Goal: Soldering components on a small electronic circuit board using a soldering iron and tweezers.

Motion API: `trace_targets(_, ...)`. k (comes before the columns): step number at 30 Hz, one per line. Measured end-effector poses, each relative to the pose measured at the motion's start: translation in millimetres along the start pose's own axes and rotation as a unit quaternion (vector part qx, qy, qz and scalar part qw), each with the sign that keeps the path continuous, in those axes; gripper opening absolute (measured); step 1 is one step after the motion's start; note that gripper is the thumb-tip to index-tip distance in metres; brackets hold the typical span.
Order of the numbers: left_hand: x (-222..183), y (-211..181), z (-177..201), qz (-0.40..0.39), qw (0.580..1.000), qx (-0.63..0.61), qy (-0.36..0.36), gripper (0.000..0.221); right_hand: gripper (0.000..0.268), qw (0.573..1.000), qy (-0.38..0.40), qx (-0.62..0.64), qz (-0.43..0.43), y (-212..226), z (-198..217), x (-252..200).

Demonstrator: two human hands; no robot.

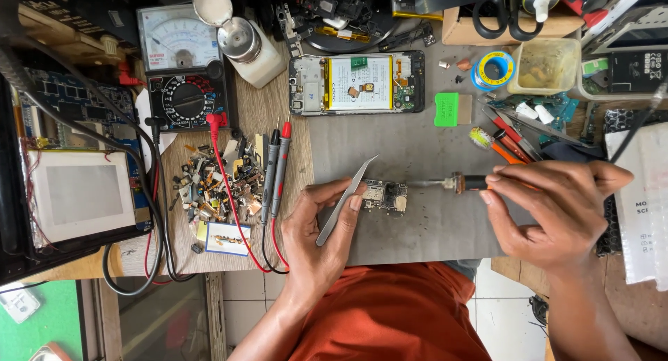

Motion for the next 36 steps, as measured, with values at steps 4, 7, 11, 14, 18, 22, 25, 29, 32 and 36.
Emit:
trace_targets(4,-0.2,2.3,1.5,-0.048,0.998,0.031,0.002,0.024,0.007,1.000,0.002,0.001,0.004,-3.7,0.1,-1.9)
trace_targets(7,2.6,1.9,3.8,-0.073,0.995,0.058,0.023,0.024,0.006,1.000,0.004,0.003,0.007,-4.1,-1.3,-2.5)
trace_targets(11,4.9,0.9,6.0,-0.127,0.988,0.078,0.044,0.015,0.008,1.000,0.007,0.003,0.008,-0.6,-0.6,-0.9)
trace_targets(14,3.4,3.1,6.0,-0.123,0.986,0.092,0.056,0.018,0.008,1.000,-0.004,-0.011,-0.013,-1.6,-0.9,-4.4)
trace_targets(18,-4.3,19.8,-0.1,-0.164,0.969,0.165,0.078,0.047,0.008,1.000,-0.002,-0.002,-0.001,-1.4,-1.8,-2.7)
trace_targets(22,-5.3,21.1,-1.4,-0.193,0.954,0.196,0.118,0.050,0.007,1.000,0.009,-0.010,-0.014,-1.8,-0.3,-6.0)
trace_targets(25,-7.1,24.2,-2.1,-0.173,0.950,0.217,0.142,0.055,0.011,1.000,0.007,-0.026,0.001,-7.0,0.0,-8.6)
trace_targets(29,-7.8,27.0,-2.8,-0.179,0.952,0.213,0.130,0.054,0.012,1.000,-0.005,-0.024,0.008,-7.7,-2.0,-10.3)
trace_targets(32,-6.9,25.5,-3.0,-0.180,0.952,0.213,0.128,0.053,0.012,0.999,-0.011,-0.031,-0.003,-7.9,-2.4,-10.3)
trace_targets(36,-6.7,25.0,-2.8,-0.186,0.954,0.200,0.126,0.054,0.011,0.999,-0.008,-0.029,-0.015,-4.6,-1.1,-8.9)
Point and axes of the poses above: each hand's wrist, its own x-axis towards the middle knuckle, its own z-axis out of the back of the hand, y = z × x, the point moved 1 cm from there along x, towards the middle knuckle, and after that the axes turned 9 degrees about -z, right-handed, at the moved point
